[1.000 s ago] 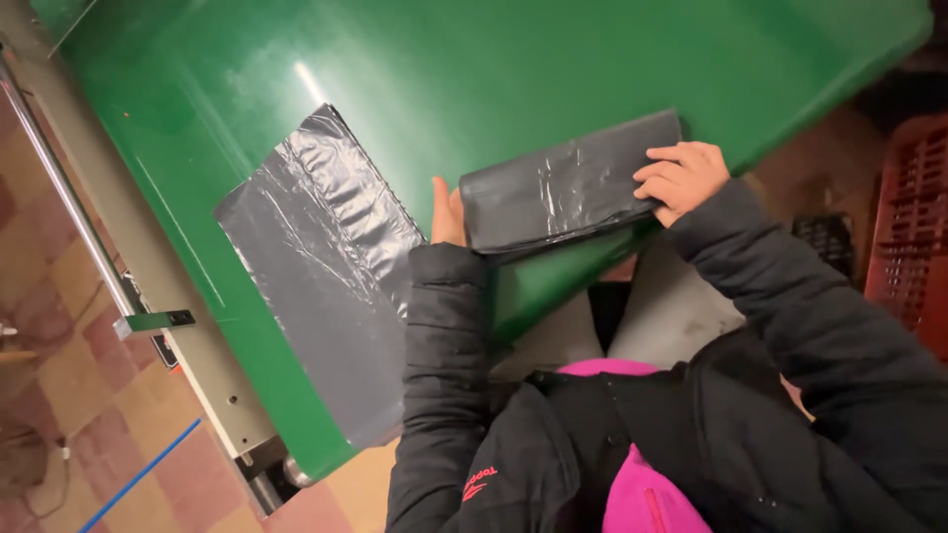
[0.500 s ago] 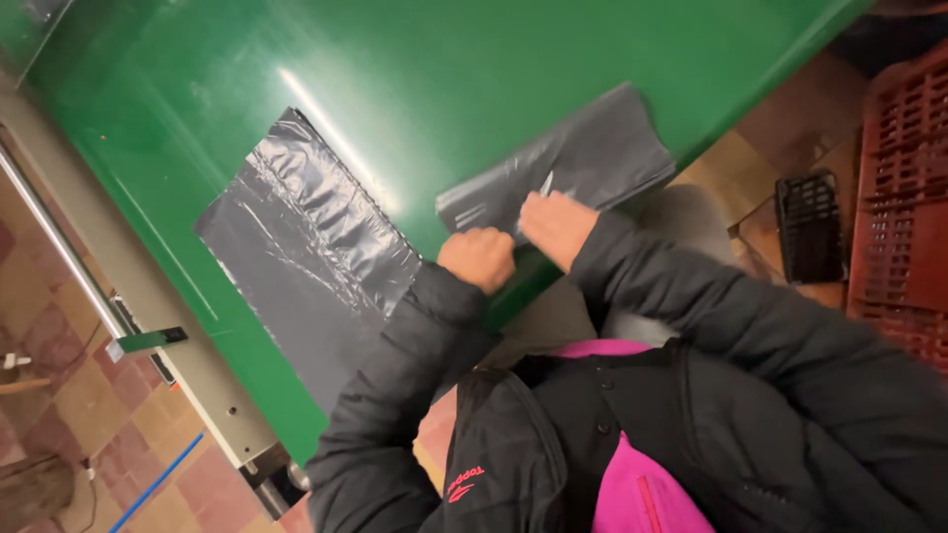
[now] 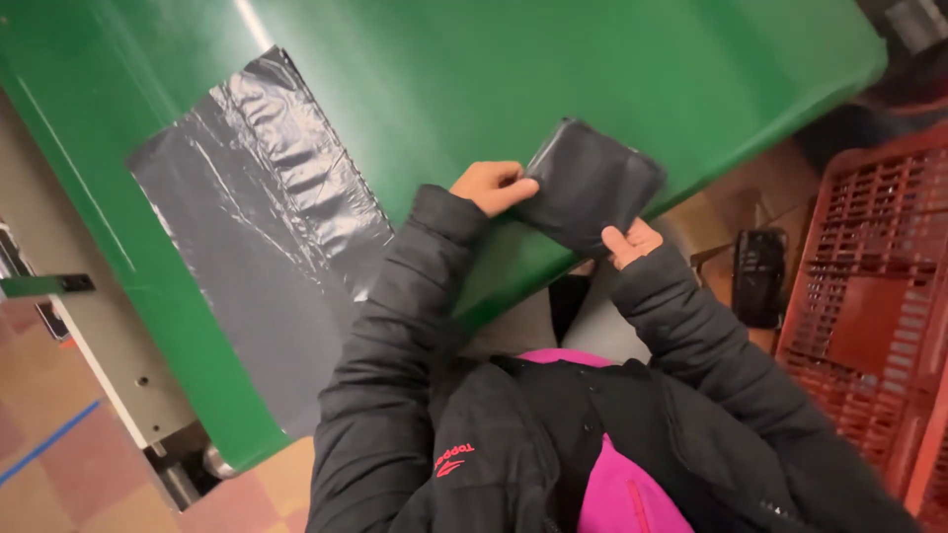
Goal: Folding plastic bags and placing them in a storage basket.
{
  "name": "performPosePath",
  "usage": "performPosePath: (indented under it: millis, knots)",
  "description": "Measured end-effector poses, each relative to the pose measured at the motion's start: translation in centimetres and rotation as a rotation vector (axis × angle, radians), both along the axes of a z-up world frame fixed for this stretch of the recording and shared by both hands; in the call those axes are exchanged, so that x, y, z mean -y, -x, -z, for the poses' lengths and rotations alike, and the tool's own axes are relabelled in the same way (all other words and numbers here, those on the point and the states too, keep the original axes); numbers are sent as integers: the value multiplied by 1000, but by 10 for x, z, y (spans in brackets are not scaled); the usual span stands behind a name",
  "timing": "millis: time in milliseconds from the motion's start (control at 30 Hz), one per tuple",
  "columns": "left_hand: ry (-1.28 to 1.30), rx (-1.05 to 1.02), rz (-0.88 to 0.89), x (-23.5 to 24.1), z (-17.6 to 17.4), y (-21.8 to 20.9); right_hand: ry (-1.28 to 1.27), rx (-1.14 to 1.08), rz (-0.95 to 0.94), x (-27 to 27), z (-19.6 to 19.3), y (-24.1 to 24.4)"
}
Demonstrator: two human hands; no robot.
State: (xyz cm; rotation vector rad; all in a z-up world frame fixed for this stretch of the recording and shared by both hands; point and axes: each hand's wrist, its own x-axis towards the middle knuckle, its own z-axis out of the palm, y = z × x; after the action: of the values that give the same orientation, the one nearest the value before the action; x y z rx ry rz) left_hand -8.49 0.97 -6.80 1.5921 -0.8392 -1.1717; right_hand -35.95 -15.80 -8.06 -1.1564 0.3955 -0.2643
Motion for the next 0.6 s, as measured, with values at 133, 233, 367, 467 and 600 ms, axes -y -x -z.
performPosePath:
  millis: [133,233,367,467,600]
  knots:
    - [-6,611,-175,9,-20,34,-1,-169,32,11,-7,-8]
    - [2,850,-329,14,-15,48,272,-389,37,12,-6,-8]
    - [8,917,-398,14,-28,50,1063,-505,213,-6,-43,-14]
    - [1,1022,-567,-37,-64,65,1269,-560,165,-29,-74,-7]
    - [-115,767,-477,-192,-118,92,1226,-272,-116,-73,-64,33]
